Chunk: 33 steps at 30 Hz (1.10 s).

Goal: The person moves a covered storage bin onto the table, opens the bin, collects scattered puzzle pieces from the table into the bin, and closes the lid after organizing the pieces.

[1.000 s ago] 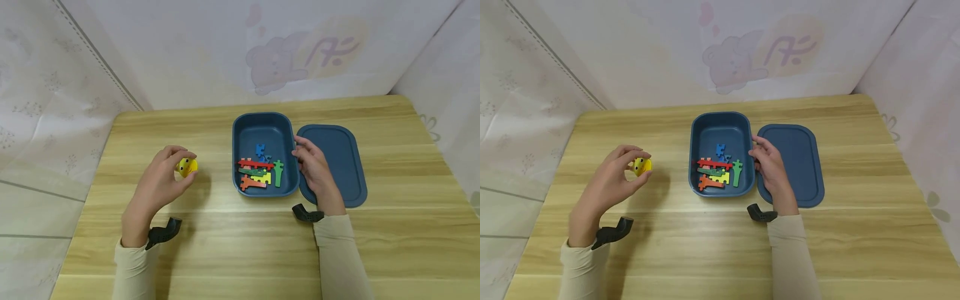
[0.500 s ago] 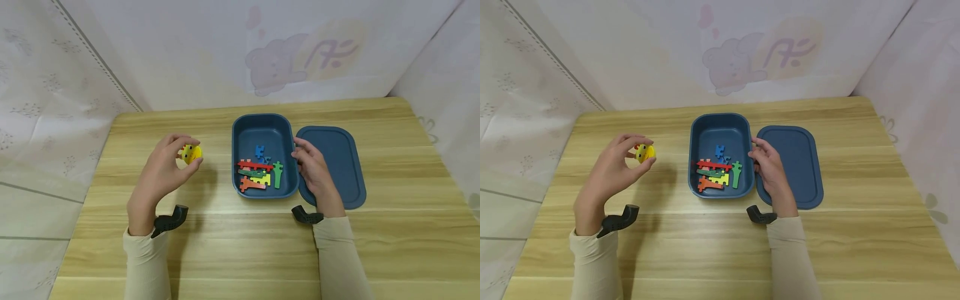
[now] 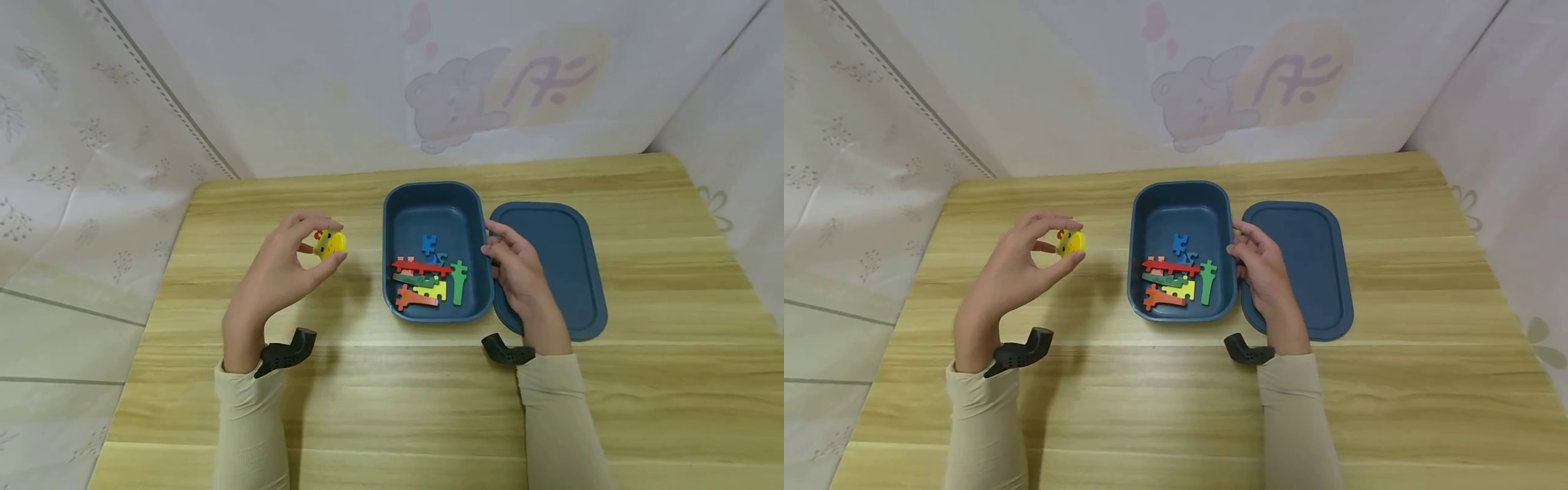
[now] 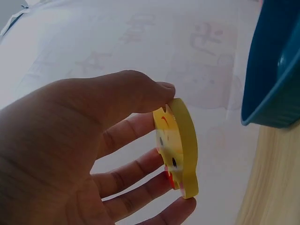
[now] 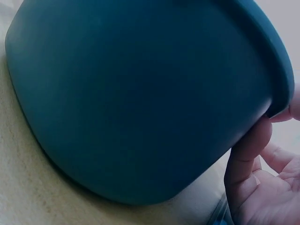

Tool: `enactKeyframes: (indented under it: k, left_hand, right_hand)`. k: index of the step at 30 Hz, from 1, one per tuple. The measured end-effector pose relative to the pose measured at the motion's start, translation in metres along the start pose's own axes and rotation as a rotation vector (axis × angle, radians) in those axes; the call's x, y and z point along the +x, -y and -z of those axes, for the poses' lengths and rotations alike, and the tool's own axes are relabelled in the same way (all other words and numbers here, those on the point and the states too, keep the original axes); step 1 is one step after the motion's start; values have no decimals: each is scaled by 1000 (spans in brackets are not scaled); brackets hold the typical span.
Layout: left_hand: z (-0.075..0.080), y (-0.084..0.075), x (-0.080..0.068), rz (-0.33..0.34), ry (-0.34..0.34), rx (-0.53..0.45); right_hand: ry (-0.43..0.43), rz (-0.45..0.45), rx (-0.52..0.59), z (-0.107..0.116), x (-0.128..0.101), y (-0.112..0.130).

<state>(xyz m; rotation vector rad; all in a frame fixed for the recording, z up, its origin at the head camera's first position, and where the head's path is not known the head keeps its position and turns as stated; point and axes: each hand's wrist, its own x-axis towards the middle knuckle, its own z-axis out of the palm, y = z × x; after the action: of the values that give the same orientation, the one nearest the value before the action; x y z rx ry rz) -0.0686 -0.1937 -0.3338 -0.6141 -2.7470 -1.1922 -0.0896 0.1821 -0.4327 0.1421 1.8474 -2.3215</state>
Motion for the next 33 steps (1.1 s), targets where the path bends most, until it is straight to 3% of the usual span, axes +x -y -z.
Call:
enactKeyframes:
  k: [10, 21, 33]
  left_hand:
    - [-9, -7, 11, -26, 38, -34]
    - [-16, -7, 21, -4, 42, -62]
    - [-25, -3, 27, 2, -41, -164]
  right_hand:
    - [21, -6, 7, -1, -1, 0]
    - [11, -25, 5, 0, 0, 0]
    - [1, -12, -2, 1, -2, 4]
